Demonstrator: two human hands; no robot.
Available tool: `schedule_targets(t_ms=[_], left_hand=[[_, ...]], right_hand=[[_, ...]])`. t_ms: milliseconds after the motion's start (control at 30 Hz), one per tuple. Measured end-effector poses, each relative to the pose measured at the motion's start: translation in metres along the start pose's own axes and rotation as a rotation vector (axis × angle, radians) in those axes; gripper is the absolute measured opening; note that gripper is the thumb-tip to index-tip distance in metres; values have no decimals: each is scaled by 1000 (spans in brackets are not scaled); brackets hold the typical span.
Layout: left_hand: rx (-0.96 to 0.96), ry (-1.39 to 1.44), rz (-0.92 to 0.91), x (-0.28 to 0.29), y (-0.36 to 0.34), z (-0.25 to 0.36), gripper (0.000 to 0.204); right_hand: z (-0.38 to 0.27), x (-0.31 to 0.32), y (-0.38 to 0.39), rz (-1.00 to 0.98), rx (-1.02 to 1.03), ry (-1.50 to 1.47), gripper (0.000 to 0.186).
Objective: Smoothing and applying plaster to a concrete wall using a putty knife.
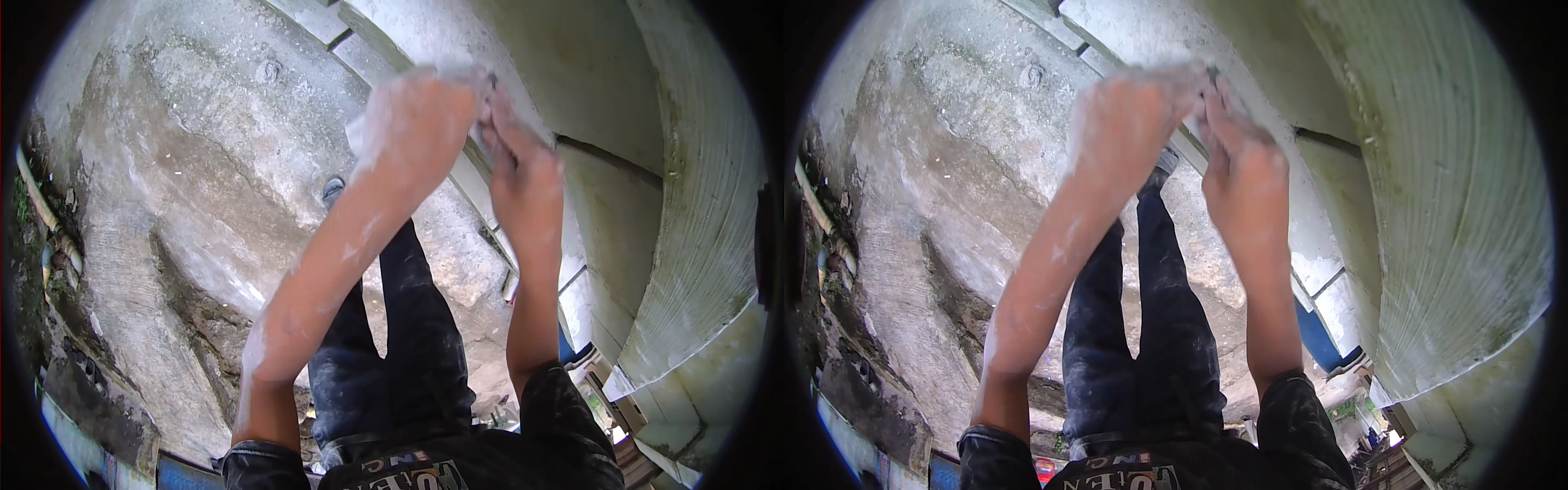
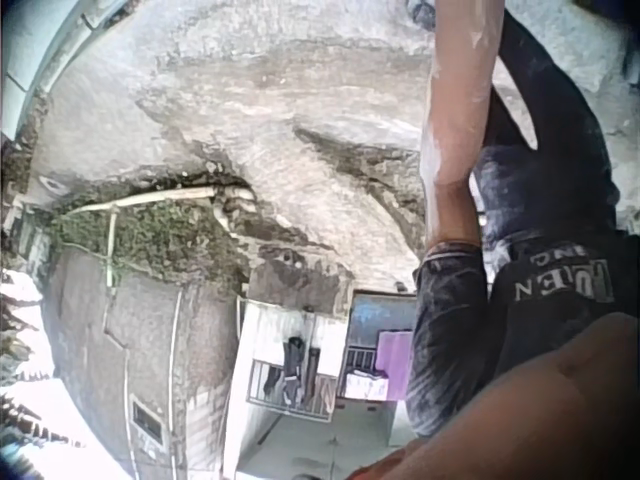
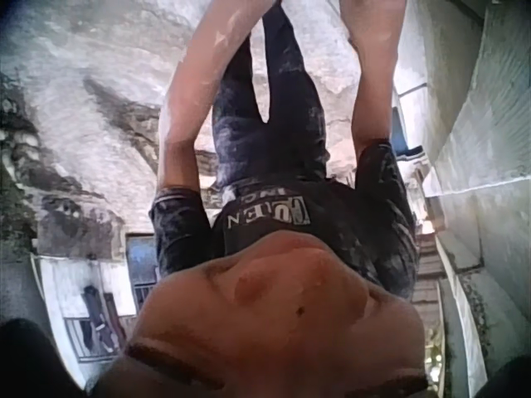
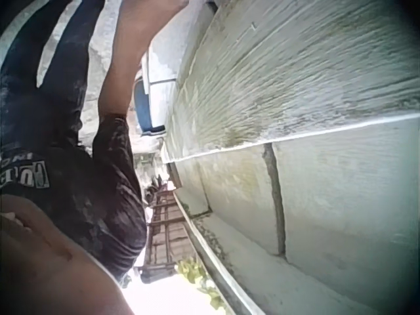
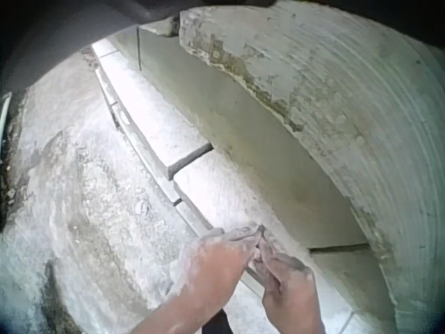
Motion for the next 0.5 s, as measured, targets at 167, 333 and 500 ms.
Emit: schedule_targets(t_ms=[167, 333, 500], left_hand=[[-88, 7, 78, -11, 7, 1, 16], [14, -56, -96, -7, -14, 1, 17], [-51, 105, 6, -9, 22, 16, 10]], right_hand=[[3, -4, 9, 32, 12, -41, 41], [12, 3, -6, 8, -39, -102, 43], [4, 1, 28, -99, -121, -84, 46]])
Point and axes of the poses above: each hand's wrist, its own y-axis away from the middle knuckle, its own x-axis out of the back of the hand, z = x × y, the point moved 6 cm from there along -y, towards the middle knuckle, and after that the axes turned 12 degrees about -z, right-handed, at the moved point
